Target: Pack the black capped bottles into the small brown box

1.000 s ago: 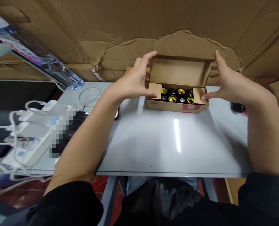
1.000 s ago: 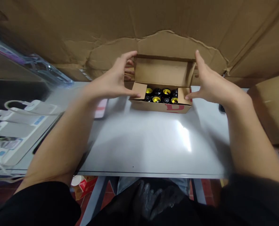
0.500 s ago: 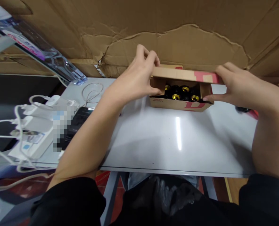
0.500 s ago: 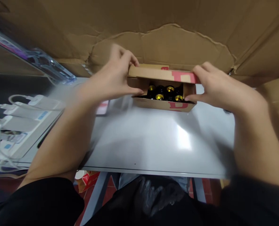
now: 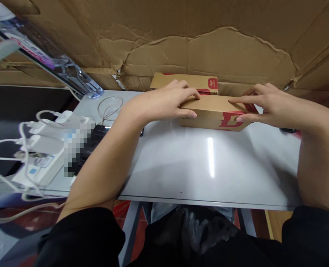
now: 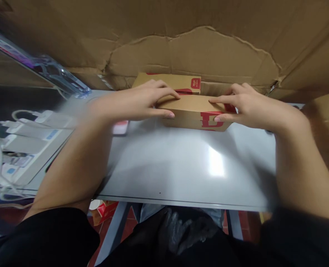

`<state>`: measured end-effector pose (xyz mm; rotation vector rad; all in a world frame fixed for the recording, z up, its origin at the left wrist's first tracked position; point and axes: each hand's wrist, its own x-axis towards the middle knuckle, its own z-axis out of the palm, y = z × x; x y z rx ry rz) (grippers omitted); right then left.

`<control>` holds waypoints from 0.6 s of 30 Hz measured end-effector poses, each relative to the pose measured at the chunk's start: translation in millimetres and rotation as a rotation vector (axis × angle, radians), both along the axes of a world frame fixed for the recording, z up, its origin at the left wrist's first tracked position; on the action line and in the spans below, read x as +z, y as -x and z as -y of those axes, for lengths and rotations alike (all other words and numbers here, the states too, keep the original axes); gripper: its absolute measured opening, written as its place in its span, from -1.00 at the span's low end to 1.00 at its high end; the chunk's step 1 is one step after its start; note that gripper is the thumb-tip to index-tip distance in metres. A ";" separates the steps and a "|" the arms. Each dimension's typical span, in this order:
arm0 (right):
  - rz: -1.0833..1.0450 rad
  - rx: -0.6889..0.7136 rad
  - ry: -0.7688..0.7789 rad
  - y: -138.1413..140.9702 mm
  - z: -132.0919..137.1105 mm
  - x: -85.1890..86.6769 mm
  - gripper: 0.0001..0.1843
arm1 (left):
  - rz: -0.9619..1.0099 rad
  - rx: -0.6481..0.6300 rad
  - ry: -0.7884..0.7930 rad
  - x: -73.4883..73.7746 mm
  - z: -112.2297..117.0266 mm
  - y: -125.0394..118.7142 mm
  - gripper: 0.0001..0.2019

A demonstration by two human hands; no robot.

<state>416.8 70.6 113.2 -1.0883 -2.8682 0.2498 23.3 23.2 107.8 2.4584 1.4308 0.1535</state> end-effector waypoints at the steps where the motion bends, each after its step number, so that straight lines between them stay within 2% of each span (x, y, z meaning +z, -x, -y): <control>1: -0.014 0.025 -0.027 -1.8 -2.2 -2.1 -0.19 | -0.002 -0.008 -0.011 -1.9 -1.0 0.4 -0.40; 5: -0.012 0.040 -0.058 -4.0 -3.7 -3.4 -0.18 | 0.001 -0.013 -0.041 -8.8 -4.6 1.8 -0.43; 9: -0.016 -0.016 -0.039 10.2 5.8 -4.0 -0.08 | 0.047 0.006 -0.094 -17.7 -8.8 2.3 -0.40; 12: -0.055 -0.018 -0.052 31.7 13.4 -18.3 0.19 | 0.103 -0.002 -0.121 -27.9 -12.7 3.9 -0.36; 14: -0.032 0.032 -0.074 45.9 16.2 -34.0 0.48 | 0.164 -0.006 -0.128 -36.6 -15.3 5.3 -0.35; 18: 0.011 0.052 -0.141 61.3 18.3 -57.6 0.25 | 0.266 0.037 -0.162 -49.6 -18.9 5.3 -0.44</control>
